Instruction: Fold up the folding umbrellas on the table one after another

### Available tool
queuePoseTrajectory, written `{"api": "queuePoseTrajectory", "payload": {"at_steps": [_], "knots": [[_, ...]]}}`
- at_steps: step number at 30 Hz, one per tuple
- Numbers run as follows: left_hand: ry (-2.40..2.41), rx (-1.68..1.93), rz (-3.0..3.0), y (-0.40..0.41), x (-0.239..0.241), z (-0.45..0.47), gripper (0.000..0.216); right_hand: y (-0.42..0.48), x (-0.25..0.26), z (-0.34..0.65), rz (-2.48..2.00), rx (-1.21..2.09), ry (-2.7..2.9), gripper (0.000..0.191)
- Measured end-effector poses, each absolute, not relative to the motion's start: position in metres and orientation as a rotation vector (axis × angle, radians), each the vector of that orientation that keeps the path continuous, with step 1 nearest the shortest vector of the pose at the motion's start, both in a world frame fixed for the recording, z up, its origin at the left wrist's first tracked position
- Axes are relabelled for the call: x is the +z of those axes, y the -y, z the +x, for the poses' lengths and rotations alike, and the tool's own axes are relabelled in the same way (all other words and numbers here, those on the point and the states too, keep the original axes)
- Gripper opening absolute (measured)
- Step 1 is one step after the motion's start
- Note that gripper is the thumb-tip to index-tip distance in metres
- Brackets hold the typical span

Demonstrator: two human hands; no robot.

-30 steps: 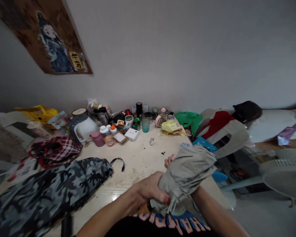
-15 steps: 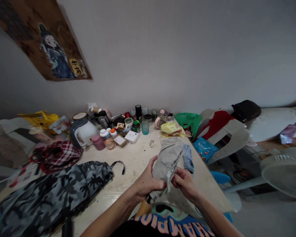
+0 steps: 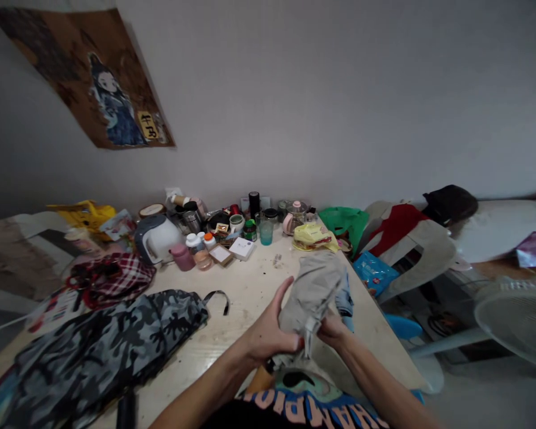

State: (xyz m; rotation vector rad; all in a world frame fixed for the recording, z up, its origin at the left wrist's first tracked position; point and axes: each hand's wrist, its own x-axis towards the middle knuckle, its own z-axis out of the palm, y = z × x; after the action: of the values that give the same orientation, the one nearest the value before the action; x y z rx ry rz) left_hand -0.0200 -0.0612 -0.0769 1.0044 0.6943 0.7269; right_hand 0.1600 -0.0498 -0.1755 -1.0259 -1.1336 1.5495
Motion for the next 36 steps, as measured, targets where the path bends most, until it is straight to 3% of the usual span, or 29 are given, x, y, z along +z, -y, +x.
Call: {"api": "queuePoseTrajectory", "payload": {"at_steps": [5, 9, 20, 36], "knots": [[-0.731, 0.749, 0.851, 0.045, -0.096, -0.032, 0.055, 0.068, -0.141, 0.17, -1.051, 1.601, 1.044, 0.046], [-0.691, 0.715, 0.864, 0.038, -0.102, -0.03, 0.033, 0.079, -0.109, 0.163, -1.193, 1.388, 1.123, 0.046], [-1.0, 0.78, 1.396, 0.036, -0.088, -0.023, 0.032, 0.073, -0.097, 0.149, -1.241, 1.228, 1.296, 0.032], [-1.003, 0.794, 1.404, 0.043, -0.093, -0.015, 0.033, 0.073, -0.099, 0.142, -1.239, 1.2, 1.386, 0.029]]}}
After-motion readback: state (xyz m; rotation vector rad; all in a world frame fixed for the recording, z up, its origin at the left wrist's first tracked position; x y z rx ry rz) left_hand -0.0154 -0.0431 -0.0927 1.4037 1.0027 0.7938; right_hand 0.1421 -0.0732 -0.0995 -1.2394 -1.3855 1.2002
